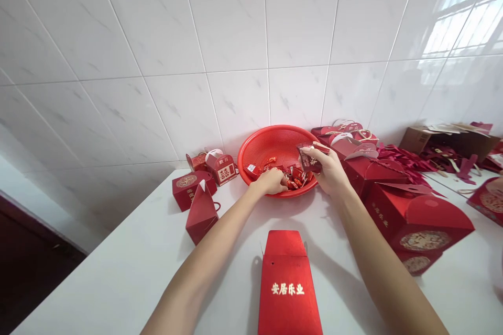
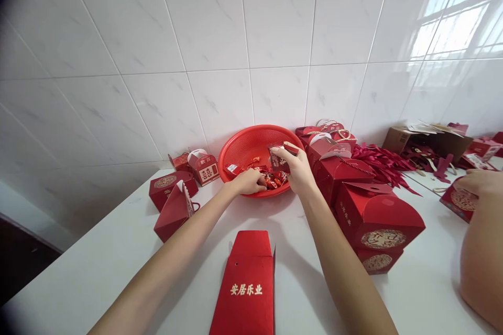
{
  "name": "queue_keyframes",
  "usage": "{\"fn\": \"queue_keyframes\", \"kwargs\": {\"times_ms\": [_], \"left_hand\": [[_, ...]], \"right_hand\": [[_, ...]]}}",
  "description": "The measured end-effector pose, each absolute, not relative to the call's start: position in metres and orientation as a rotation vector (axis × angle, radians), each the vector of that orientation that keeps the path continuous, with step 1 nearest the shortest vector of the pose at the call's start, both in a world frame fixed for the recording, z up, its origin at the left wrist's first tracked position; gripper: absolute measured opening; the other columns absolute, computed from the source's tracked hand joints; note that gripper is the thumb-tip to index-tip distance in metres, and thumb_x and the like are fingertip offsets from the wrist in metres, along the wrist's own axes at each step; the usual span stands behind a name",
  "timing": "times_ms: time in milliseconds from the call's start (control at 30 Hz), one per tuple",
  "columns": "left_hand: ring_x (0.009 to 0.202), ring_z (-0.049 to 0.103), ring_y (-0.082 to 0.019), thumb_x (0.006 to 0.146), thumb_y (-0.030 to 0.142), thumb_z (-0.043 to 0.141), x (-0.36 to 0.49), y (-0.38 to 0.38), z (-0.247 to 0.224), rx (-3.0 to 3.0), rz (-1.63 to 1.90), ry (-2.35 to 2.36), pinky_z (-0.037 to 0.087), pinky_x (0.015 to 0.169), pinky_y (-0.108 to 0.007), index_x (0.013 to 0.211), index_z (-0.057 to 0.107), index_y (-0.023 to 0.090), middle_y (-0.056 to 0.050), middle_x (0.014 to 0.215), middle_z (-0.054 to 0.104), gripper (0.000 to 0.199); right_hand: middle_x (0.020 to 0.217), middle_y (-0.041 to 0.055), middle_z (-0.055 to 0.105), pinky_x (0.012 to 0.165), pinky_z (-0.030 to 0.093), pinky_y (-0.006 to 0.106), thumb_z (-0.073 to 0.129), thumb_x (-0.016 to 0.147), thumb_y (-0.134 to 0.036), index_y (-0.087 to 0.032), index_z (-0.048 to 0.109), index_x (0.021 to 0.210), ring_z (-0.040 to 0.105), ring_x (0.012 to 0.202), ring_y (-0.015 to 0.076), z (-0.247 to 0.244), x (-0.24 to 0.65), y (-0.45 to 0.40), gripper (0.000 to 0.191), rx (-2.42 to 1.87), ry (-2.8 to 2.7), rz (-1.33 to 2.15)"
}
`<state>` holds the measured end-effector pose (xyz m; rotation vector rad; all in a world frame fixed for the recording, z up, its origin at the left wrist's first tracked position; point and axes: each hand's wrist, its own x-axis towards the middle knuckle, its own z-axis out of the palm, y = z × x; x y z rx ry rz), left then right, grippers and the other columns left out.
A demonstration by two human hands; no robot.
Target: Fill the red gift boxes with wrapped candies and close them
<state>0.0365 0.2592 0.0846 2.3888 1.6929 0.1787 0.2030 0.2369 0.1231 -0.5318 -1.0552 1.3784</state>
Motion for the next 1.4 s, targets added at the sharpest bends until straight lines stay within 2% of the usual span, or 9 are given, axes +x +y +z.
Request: {"fn": "queue_keyframes", "kwargs": {"times_ms": [67, 200, 333, 467, 667, 800, 967, 1200, 1400], "left_hand": [[0.098, 0.07, -0.027, 0.079, 0.028, 0.068, 0.04, 0.265, 0.086, 2.375, 0.031, 1.771, 0.053, 0.086, -0.032, 0.088, 0.079, 0.023, -0.008, 0.1, 0.077, 0.015], [0.118, 0.063, -0.037, 0.077, 0.035, 0.073, 0.043, 0.275, 0.088, 2.321, -0.221, 1.901, 0.049, 0.101, -0.044, 0.108, 0.075, 0.016, -0.02, 0.122, 0.07, 0.037], [0.122, 0.06, -0.037, 0.076, 0.034, 0.072, 0.047, 0.281, 0.086, 2.306, -0.325, 1.891, 0.047, 0.105, -0.047, 0.115, 0.072, 0.018, -0.019, 0.13, 0.066, 0.042], [0.116, 0.064, -0.034, 0.074, 0.026, 0.069, 0.049, 0.284, 0.084, 2.326, -0.31, 1.849, 0.048, 0.102, -0.047, 0.11, 0.072, 0.02, -0.016, 0.124, 0.069, 0.037], [0.096, 0.069, -0.031, 0.071, 0.028, 0.068, 0.043, 0.283, 0.078, 2.342, -0.162, 1.795, 0.052, 0.089, -0.04, 0.076, 0.071, 0.021, -0.011, 0.093, 0.075, 0.01], [0.088, 0.069, -0.029, 0.067, 0.024, 0.069, 0.038, 0.28, 0.072, 2.358, -0.021, 1.782, 0.051, 0.08, -0.033, 0.065, 0.066, 0.021, -0.008, 0.079, 0.073, 0.005], [0.085, 0.068, -0.028, 0.067, 0.028, 0.071, 0.031, 0.277, 0.07, 2.349, 0.156, 1.804, 0.049, 0.073, -0.032, 0.065, 0.063, 0.021, -0.007, 0.079, 0.072, 0.011], [0.094, 0.067, -0.028, 0.069, 0.022, 0.068, 0.03, 0.261, 0.074, 2.285, 0.458, 1.869, 0.048, 0.075, -0.032, 0.088, 0.068, 0.021, -0.007, 0.095, 0.073, 0.019], [0.084, 0.068, -0.024, 0.065, 0.017, 0.069, 0.026, 0.231, 0.067, 2.228, 0.469, 1.742, 0.045, 0.066, -0.028, 0.083, 0.068, 0.021, -0.004, 0.087, 0.074, 0.018]], "right_hand": [[0.065, -0.0035, 0.063, 0.048, 0.045, 0.019, 0.092, 0.053, -0.03, -0.019, 0.067, 0.069, 0.055, 0.058, 0.0099, 0.123, 0.204, 0.237, 0.032, -0.533, -1.046, 1.389], [0.067, -0.0031, 0.066, 0.048, 0.046, 0.019, 0.092, 0.05, -0.029, -0.019, 0.068, 0.068, 0.057, 0.059, 0.0101, 0.124, 0.203, 0.238, 0.032, -0.538, -1.02, 1.398], [0.065, -0.0031, 0.065, 0.047, 0.045, 0.019, 0.093, 0.048, -0.029, -0.019, 0.068, 0.068, 0.056, 0.058, 0.01, 0.125, 0.202, 0.238, 0.034, -0.557, -1.006, 1.405], [0.065, -0.0029, 0.065, 0.047, 0.043, 0.019, 0.092, 0.048, -0.029, -0.018, 0.068, 0.069, 0.056, 0.058, 0.0102, 0.125, 0.203, 0.238, 0.034, -0.57, -1.013, 1.397], [0.066, -0.0024, 0.065, 0.05, 0.044, 0.023, 0.088, 0.054, -0.029, -0.019, 0.066, 0.07, 0.057, 0.058, 0.0118, 0.123, 0.202, 0.24, 0.029, -0.601, -1.035, 1.381], [0.065, -0.0032, 0.065, 0.05, 0.044, 0.023, 0.089, 0.052, -0.028, -0.02, 0.063, 0.072, 0.056, 0.058, 0.0119, 0.122, 0.201, 0.241, 0.034, -0.613, -1.018, 1.385], [0.067, -0.0031, 0.065, 0.051, 0.044, 0.023, 0.09, 0.052, -0.028, -0.019, 0.062, 0.074, 0.057, 0.059, 0.0117, 0.122, 0.2, 0.24, 0.037, -0.61, -1.022, 1.406], [0.065, -0.0039, 0.063, 0.05, 0.043, 0.022, 0.091, 0.052, -0.03, -0.019, 0.06, 0.07, 0.053, 0.058, 0.0102, 0.109, 0.19, 0.244, 0.038, -0.643, -1.034, 1.456], [0.061, -0.0033, 0.062, 0.048, 0.042, 0.022, 0.091, 0.046, -0.029, -0.019, 0.06, 0.066, 0.054, 0.054, 0.0107, 0.09, 0.174, 0.25, 0.037, -0.719, -1.008, 1.504]]}}
